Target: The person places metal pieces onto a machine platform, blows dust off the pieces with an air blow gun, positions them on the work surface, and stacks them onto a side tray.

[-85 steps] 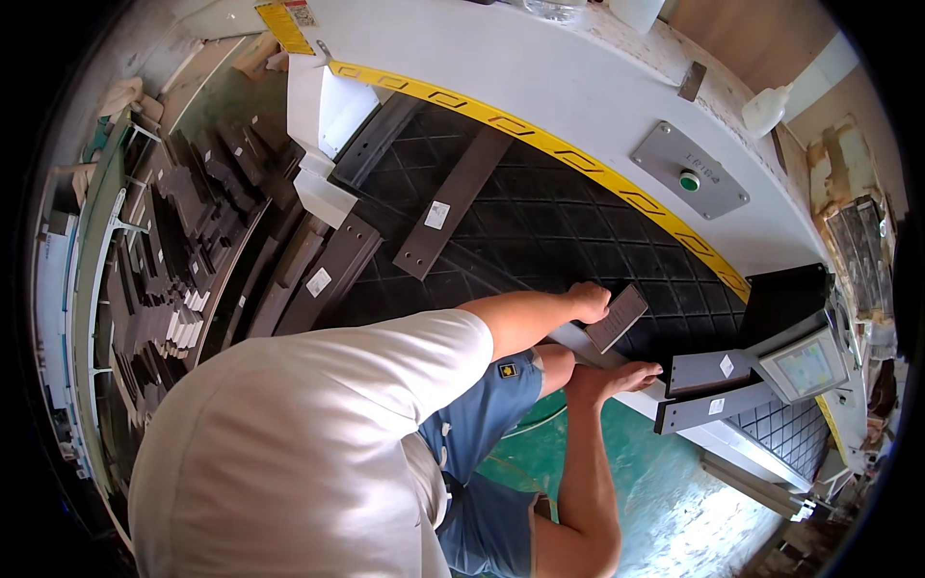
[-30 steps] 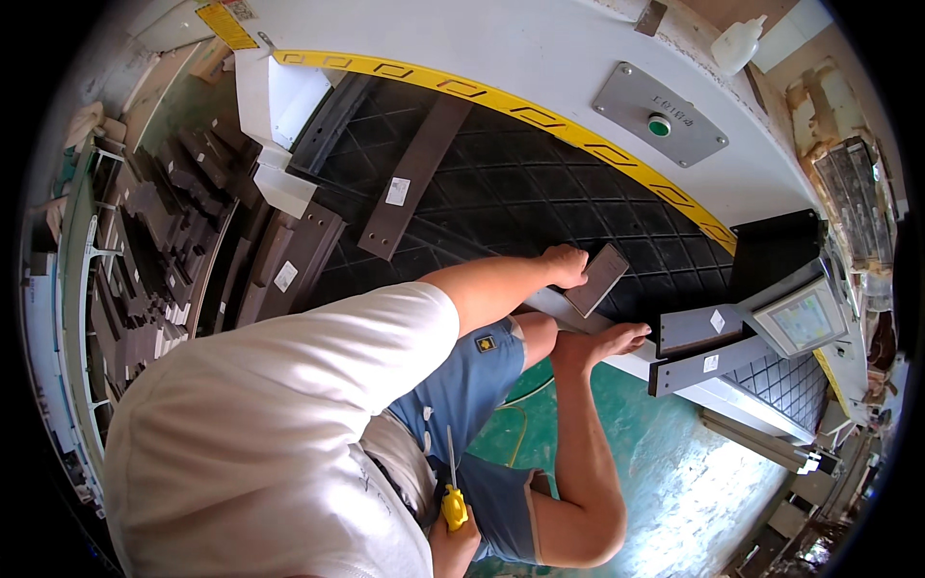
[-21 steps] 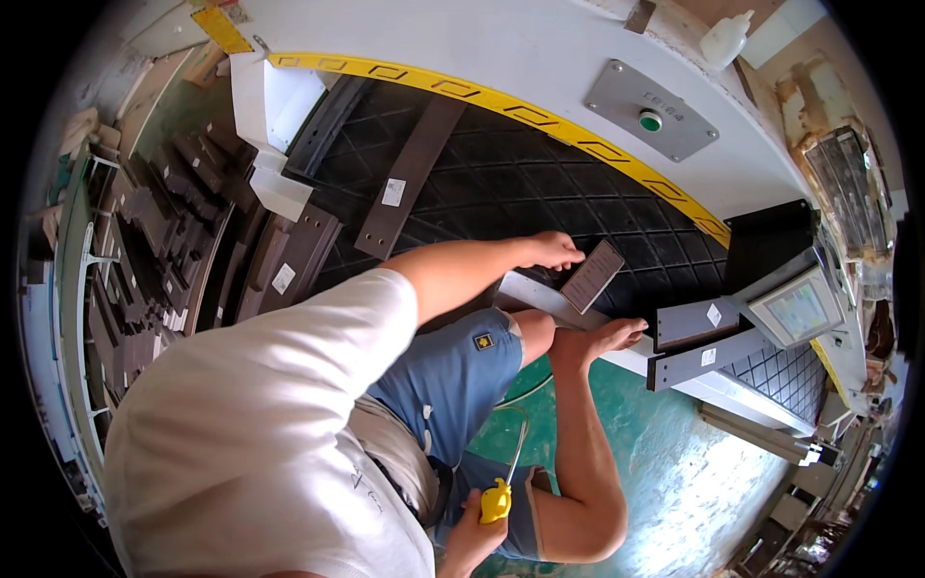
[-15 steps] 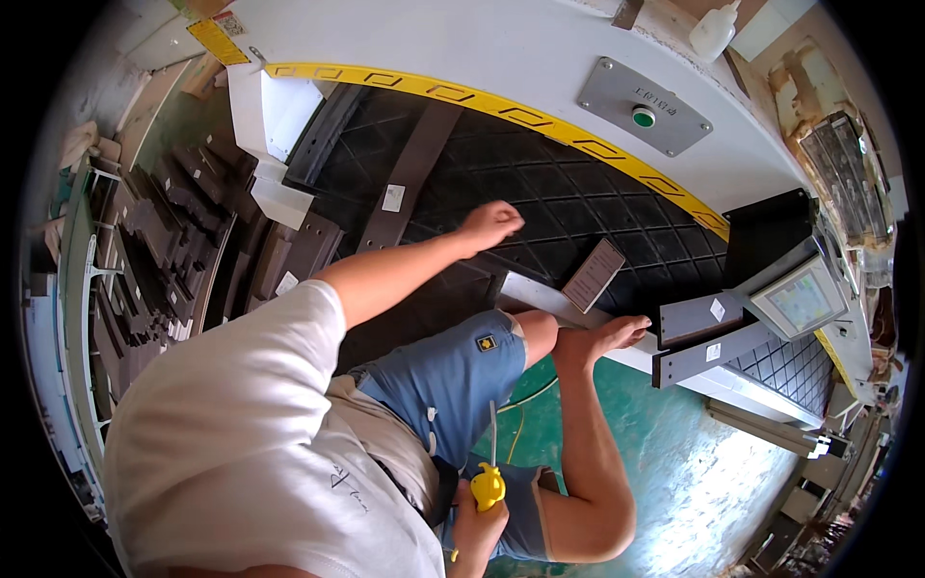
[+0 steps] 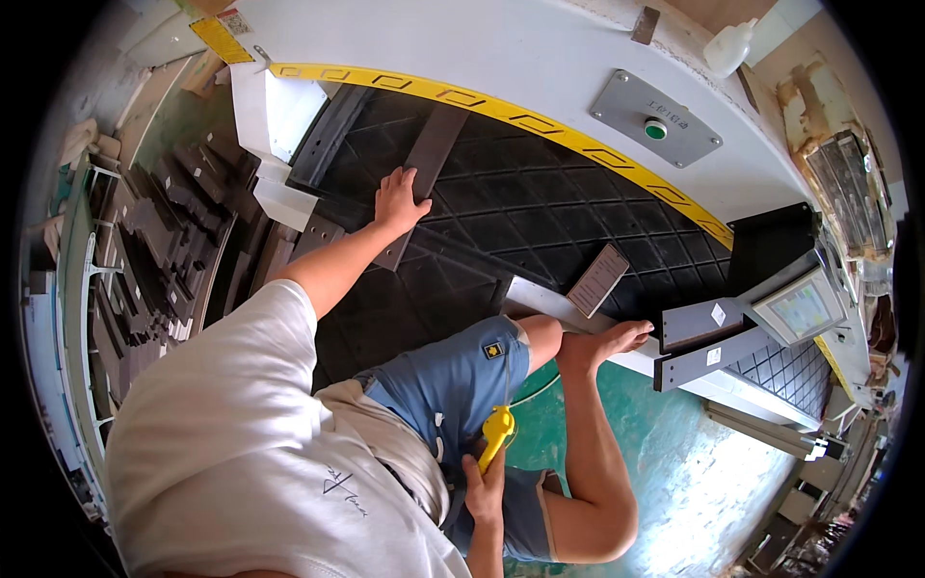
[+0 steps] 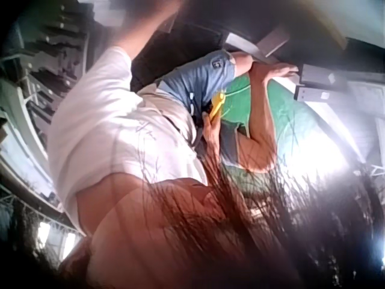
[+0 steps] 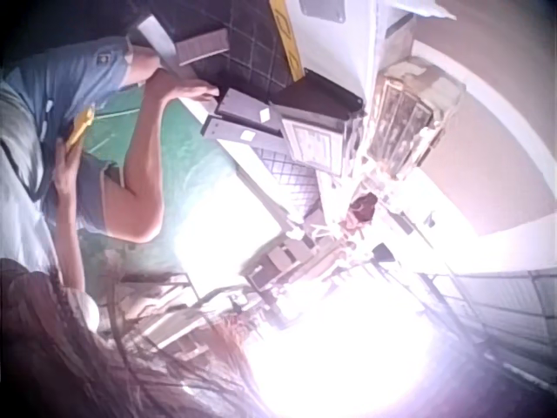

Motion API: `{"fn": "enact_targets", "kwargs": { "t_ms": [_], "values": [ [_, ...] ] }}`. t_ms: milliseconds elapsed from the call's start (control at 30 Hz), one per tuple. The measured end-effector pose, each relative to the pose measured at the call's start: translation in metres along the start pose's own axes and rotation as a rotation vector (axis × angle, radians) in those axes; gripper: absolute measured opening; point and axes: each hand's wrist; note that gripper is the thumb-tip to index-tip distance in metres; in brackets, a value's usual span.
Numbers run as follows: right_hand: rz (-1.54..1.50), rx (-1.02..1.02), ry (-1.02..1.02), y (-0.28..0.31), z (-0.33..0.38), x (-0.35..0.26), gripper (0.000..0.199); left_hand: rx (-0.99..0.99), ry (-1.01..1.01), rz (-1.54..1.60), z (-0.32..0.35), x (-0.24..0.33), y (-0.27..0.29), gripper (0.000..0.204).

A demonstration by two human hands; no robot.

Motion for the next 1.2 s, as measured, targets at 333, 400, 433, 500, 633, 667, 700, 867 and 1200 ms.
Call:
{"fn": "enact_targets", "kwargs": {
  "t_ms": [333,400,433,500,633,667,700,867,1200],
  "values": [
    [0.062,-0.216,-0.081,-0.068,-0.063,-0.064,0.036,0.098,-0.094,0.082,0.074,0.005,-0.001,0.088],
    [0.190,-0.185,-0.132,-0.081,-0.073,-0.084,0.036,0.097,-0.113,0.105,0.095,0.000,0.005,0.089],
    [0.212,-0.138,-0.106,-0.084,-0.080,-0.089,0.040,0.094,-0.135,0.129,0.107,-0.003,0.008,0.090],
    [0.230,-0.214,-0.119,-0.086,-0.091,-0.091,0.041,0.083,-0.160,0.136,0.133,-0.008,0.016,0.090],
    [0.360,-0.311,-0.079,-0.093,-0.128,-0.082,0.048,0.041,-0.232,0.135,0.182,-0.022,0.024,0.089],
    [0.427,-0.204,0.023,-0.098,-0.138,-0.077,0.051,0.012,-0.239,0.129,0.194,-0.027,0.026,0.088],
    [0.380,-0.294,-0.109,-0.101,-0.149,-0.094,0.054,-0.011,-0.240,0.134,0.203,-0.031,0.031,0.088],
    [0.244,0.013,0.137,-0.103,-0.226,-0.070,0.029,-0.073,-0.258,0.140,0.242,-0.045,0.039,0.090],
    [0.077,-0.061,-0.127,-0.127,-0.271,-0.134,0.047,-0.120,-0.229,0.174,0.255,-0.040,0.037,0.090]
  ]
}}
Point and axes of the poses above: each hand's wrist, its own z-axis away from the middle knuckle, its own y-axis out of the back of the hand, x = y × z, and after that the axes turned 9 degrees about -z, right-handed
